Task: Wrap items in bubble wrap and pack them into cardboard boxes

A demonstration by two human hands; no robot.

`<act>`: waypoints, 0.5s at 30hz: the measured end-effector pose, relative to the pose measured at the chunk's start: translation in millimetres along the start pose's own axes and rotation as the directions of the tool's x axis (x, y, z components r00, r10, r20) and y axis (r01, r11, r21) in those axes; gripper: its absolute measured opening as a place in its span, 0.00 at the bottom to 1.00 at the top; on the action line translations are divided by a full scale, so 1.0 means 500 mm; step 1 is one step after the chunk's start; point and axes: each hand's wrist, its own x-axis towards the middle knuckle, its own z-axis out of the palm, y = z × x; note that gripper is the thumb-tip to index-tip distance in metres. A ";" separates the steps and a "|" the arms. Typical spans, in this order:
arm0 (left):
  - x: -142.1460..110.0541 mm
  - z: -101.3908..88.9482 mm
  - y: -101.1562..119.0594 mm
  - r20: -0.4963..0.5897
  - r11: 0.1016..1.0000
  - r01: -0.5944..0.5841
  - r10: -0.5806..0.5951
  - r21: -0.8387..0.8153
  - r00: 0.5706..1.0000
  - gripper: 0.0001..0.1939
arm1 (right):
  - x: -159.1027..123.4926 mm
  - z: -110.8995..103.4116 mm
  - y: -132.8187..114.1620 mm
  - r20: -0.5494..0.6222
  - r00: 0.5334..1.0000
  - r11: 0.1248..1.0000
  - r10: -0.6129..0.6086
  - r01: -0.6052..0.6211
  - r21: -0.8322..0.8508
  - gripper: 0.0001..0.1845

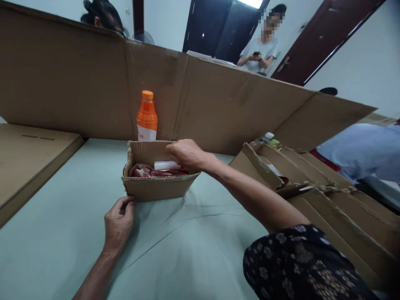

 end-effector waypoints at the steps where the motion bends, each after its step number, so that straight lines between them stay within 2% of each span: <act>1: -0.002 -0.002 0.002 -0.021 1.000 -0.012 0.012 0.006 1.000 0.16 | -0.039 -0.011 0.018 -0.116 0.992 0.999 0.040 -0.036 0.035 0.11; 2: -0.004 -0.005 0.004 -0.041 1.000 -0.026 0.027 0.010 0.999 0.16 | -0.084 -0.017 0.038 -0.256 0.962 0.992 0.097 -0.073 0.098 0.12; 4: -0.008 -0.009 0.008 -0.086 0.999 -0.051 0.052 0.008 0.995 0.16 | -0.179 -0.003 0.075 -0.480 0.830 0.942 0.283 -0.146 0.302 0.13; 5: -0.010 -0.011 0.009 -0.108 0.998 -0.059 0.058 -0.006 0.992 0.18 | -0.223 0.018 0.089 -0.511 0.773 0.900 0.377 -0.175 0.399 0.14; 6: -0.011 -0.013 0.011 -0.126 0.998 -0.061 0.056 -0.029 0.990 0.21 | -0.261 0.046 0.097 -0.486 0.754 0.856 0.441 -0.191 0.481 0.15; 7: -0.013 -0.015 0.014 -0.141 0.997 -0.056 0.047 -0.058 0.989 0.26 | -0.289 0.079 0.098 -0.429 0.770 0.815 0.472 -0.197 0.544 0.17; 8: -0.013 -0.016 0.017 -0.148 0.995 -0.048 0.035 -0.086 0.988 0.31 | -0.306 0.113 0.092 -0.344 0.814 0.784 0.467 -0.203 0.586 0.22; 9: -0.012 -0.016 0.021 -0.145 0.993 -0.040 0.023 -0.109 0.989 0.36 | -0.311 0.146 0.079 -0.264 0.861 0.765 0.436 -0.199 0.613 0.30; 11: -0.007 -0.015 0.032 -0.109 0.992 -0.020 0.006 -0.123 0.994 0.43 | -0.292 0.196 0.045 -0.167 0.921 0.749 0.352 -0.171 0.640 0.40; 13: 0.005 -0.009 0.046 -0.030 0.993 -0.007 0.003 -0.119 1.000 0.43 | -0.251 0.219 0.010 -0.138 0.930 0.729 0.342 -0.170 0.663 0.40; 15: 0.018 0.002 0.061 0.053 0.990 0.006 0.001 -0.140 0.999 0.40 | -0.218 0.221 -0.012 -0.138 0.912 0.698 0.386 -0.191 0.690 0.36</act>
